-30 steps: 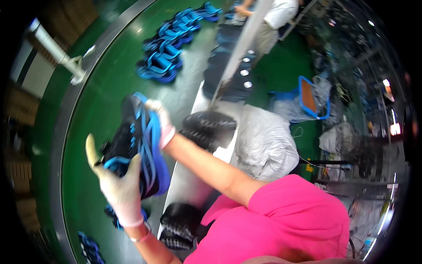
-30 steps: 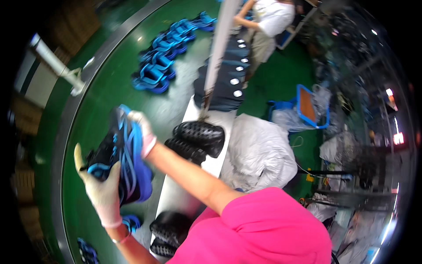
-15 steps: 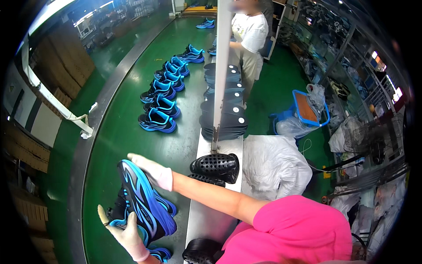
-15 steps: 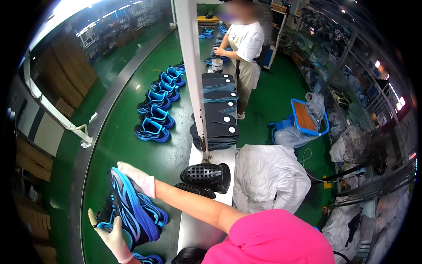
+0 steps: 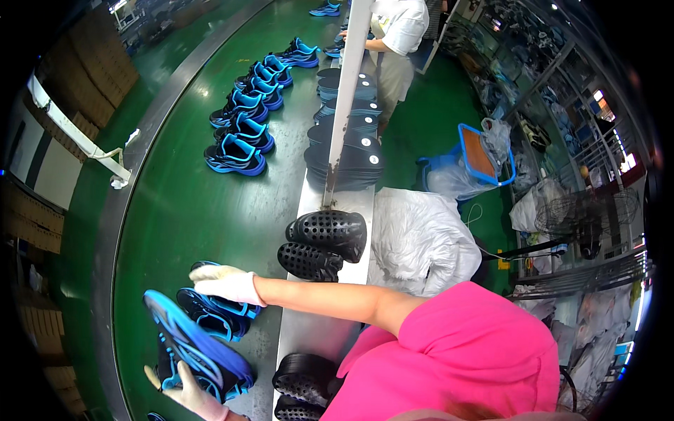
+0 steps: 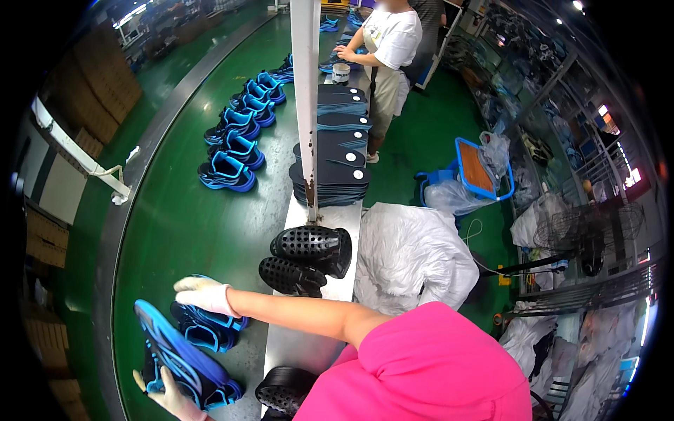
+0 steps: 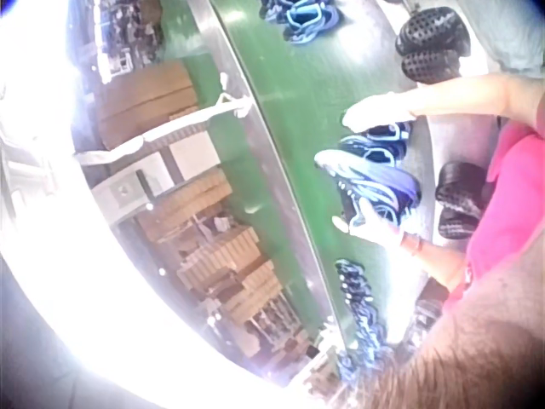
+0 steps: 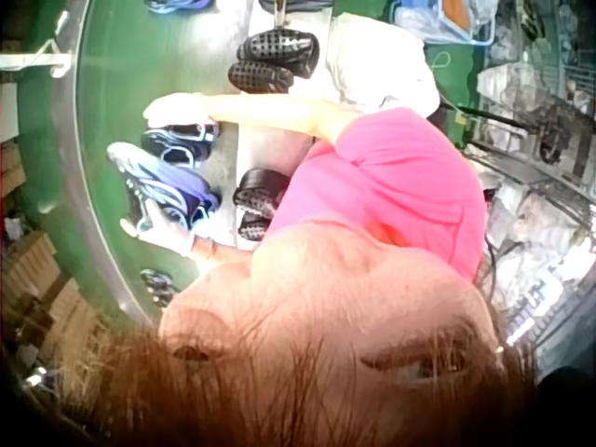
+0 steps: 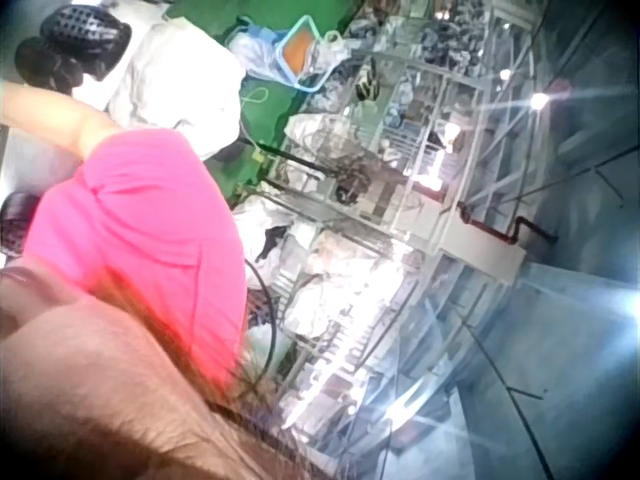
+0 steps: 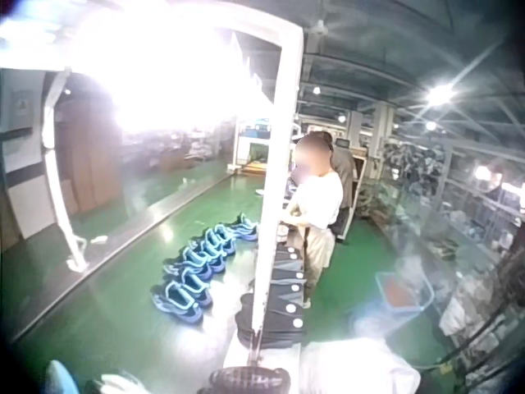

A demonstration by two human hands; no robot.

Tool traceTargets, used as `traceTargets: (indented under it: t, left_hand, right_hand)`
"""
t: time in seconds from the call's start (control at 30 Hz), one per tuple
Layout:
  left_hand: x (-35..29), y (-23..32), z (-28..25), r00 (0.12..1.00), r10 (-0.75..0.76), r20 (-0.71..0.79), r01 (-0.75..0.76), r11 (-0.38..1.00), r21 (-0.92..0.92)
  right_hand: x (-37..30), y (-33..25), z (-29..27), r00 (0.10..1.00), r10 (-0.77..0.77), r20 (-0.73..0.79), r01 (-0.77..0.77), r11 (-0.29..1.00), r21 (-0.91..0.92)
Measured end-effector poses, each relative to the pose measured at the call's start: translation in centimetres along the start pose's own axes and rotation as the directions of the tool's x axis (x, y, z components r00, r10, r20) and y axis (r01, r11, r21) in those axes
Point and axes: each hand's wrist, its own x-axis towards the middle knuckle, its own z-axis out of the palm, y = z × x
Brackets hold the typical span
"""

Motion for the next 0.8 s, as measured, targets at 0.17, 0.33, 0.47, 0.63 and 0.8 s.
traceTargets:
  t: [0.17,0.33,0.47,0.63,0.8]
  left_hand:
    - [0.6,-8.1,-3.3,0.933,0.242,-0.265,-0.143,0.928,0.345]
    - [0.5,-9.8,-3.1,0.862,-0.228,-0.453,0.301,0.949,0.094]
    - [1.3,-21.9,-4.8,0.840,0.230,-0.491,0.087,0.836,0.541]
    - [0.9,-22.4,-0.3,0.923,0.156,-0.351,0.114,0.761,0.638]
    - [0.6,-18.9,2.1,0.877,-0.417,-0.241,0.460,0.579,0.673]
  right_hand:
    - [-1.8,2.7,-0.9,0.990,0.139,-0.034,-0.139,0.990,-0.025]
    - [-2.9,5.3,-1.8,0.983,0.161,-0.091,-0.163,0.986,-0.017]
    - [-3.0,7.8,-1.2,0.994,0.106,-0.025,-0.105,0.994,0.034]
    - [-4.0,8.1,-2.8,0.998,0.065,0.024,-0.062,0.994,-0.089]
    - [-4.9,8.3,-0.7,0.994,0.113,0.003,-0.101,0.895,-0.434]
